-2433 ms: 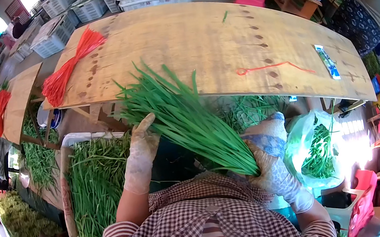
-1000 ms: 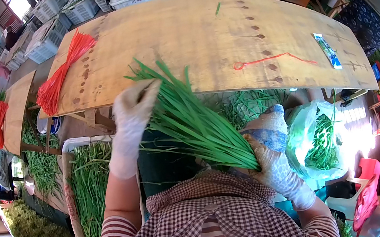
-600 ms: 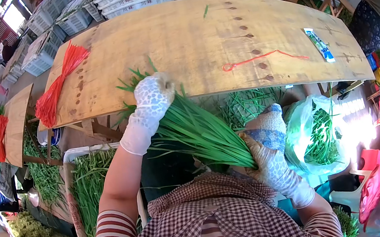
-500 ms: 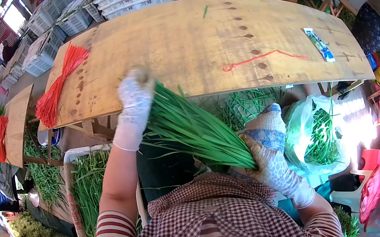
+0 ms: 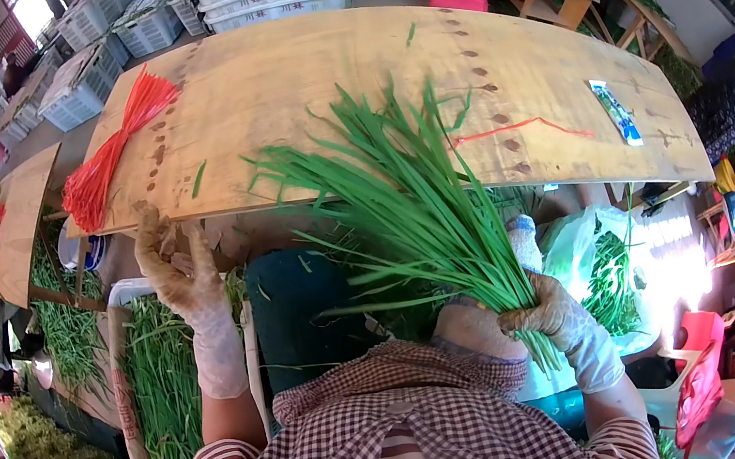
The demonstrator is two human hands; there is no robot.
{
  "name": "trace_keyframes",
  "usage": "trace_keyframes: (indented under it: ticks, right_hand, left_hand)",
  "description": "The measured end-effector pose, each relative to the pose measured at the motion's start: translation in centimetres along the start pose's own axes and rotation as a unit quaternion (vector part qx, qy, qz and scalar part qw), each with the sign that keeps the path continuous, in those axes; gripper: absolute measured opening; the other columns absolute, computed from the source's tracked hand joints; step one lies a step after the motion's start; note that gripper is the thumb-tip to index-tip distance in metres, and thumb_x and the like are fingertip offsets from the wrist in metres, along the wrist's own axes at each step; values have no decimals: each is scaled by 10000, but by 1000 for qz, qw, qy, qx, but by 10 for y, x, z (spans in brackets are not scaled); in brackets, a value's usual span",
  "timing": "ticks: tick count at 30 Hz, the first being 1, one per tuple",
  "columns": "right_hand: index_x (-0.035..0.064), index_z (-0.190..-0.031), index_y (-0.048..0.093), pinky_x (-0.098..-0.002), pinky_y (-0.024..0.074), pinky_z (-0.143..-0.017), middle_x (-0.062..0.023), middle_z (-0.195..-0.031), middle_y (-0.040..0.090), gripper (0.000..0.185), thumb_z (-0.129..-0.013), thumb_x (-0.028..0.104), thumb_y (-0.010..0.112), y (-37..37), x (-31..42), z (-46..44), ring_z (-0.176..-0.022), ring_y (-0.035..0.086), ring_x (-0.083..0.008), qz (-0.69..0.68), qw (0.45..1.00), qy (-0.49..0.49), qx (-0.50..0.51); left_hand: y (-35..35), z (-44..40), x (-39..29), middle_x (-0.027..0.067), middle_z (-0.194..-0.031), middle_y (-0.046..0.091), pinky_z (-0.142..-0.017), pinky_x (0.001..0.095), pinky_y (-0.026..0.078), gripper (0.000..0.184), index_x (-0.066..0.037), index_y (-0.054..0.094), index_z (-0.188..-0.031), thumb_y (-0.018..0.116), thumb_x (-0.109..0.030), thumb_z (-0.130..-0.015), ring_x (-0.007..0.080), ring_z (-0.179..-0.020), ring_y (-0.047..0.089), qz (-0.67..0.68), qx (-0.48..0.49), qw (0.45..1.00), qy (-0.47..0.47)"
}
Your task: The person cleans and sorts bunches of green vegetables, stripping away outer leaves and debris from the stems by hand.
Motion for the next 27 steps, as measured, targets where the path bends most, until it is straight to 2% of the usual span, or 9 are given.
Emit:
trace_keyframes:
  ticks: [8, 12, 15, 18, 19, 21, 22, 25, 27]
  right_hand:
    - [-31, -1217, 543, -265, 519, -669, -105, -1006, 673, 558, -701, -62, 753, 4, 9, 3, -743, 608, -131, 19, 1000, -10, -22]
    - [-25, -1126, 588, -258, 503, -602, -87, -928, 682, 541, -610, -38, 747, 7, 15, 2, -650, 606, -144, 61, 995, -42, -63]
    - [-18, -1144, 571, -265, 512, -606, -79, -900, 672, 573, -606, -57, 764, 2, 59, 11, -686, 623, -156, 89, 992, -71, -63]
    - [-8, -1142, 556, -253, 488, -562, -62, -867, 642, 570, -610, -81, 750, -15, 137, 27, -708, 611, -128, 49, 966, -203, -151]
    - [0, -1135, 560, -234, 451, -558, -44, -829, 611, 492, -679, 18, 744, -26, 169, 29, -696, 570, -95, 71, 954, -284, -69]
    - [-35, -1115, 563, -196, 388, -583, -16, -763, 573, 497, -785, 321, 675, -44, 232, 33, -658, 511, -77, 211, 865, -440, -120]
    - [-50, -1112, 563, -200, 385, -591, -12, -749, 569, 522, -798, 356, 663, -56, 258, 33, -647, 508, -78, 235, 836, -477, -137]
    - [-60, -1120, 548, -206, 508, -623, -82, -853, 648, 363, -823, 105, 677, -66, 304, 16, -728, 624, -129, 122, 813, -550, -151]
    - [-67, -1144, 525, -245, 550, -642, -110, -910, 660, 425, -777, 46, 707, -91, 303, -10, -770, 653, -162, 146, 829, -507, -185]
  left_hand:
    - [-18, 18, 28, 119, -1199, 543, -876, 340, 473, 505, 0, 511, -1253, 669, 42, -776, 208, -1022, 547, -20, 46, 998, -43]
    - [-15, 24, 12, 139, -1135, 582, -841, 353, 485, 477, -5, 548, -1211, 682, 47, -755, 249, -976, 578, -33, 54, 996, -68]
    - [-10, 35, -32, 152, -1080, 603, -814, 348, 494, 455, -21, 585, -1157, 710, 28, -722, 268, -937, 604, -19, 104, 988, 116]
    - [18, 58, -97, 99, -970, 624, -739, 331, 511, 319, -41, 625, -1015, 678, 39, -710, 226, -815, 627, 104, 288, 904, 299]
    - [31, 70, -113, 93, -960, 630, -718, 343, 522, 315, -53, 636, -997, 698, 20, -697, 235, -801, 636, 134, 331, 863, 358]
    - [70, 80, -131, 64, -982, 635, -722, 338, 526, 331, -69, 643, -1003, 724, -4, -688, 236, -856, 640, 163, 380, 833, 367]
    - [94, 85, -128, 62, -999, 635, -717, 336, 524, 370, -79, 646, -1035, 742, -24, -682, 235, -882, 638, 159, 387, 827, 375]
    - [174, 86, -115, 94, -1062, 632, -741, 359, 523, 315, -86, 639, -1043, 706, -19, -743, 278, -903, 624, 152, 351, 862, 333]
    - [230, 84, -102, 104, -1091, 624, -774, 398, 516, 292, -97, 640, -1068, 687, -121, -781, 300, -941, 613, 75, 396, 869, 286]
Point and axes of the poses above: each hand's wrist, its own z-axis away from the middle knuckle, its own y-axis out of the palm, x = y × z, the point moved 4 cm from there along -z, towards the middle knuckle
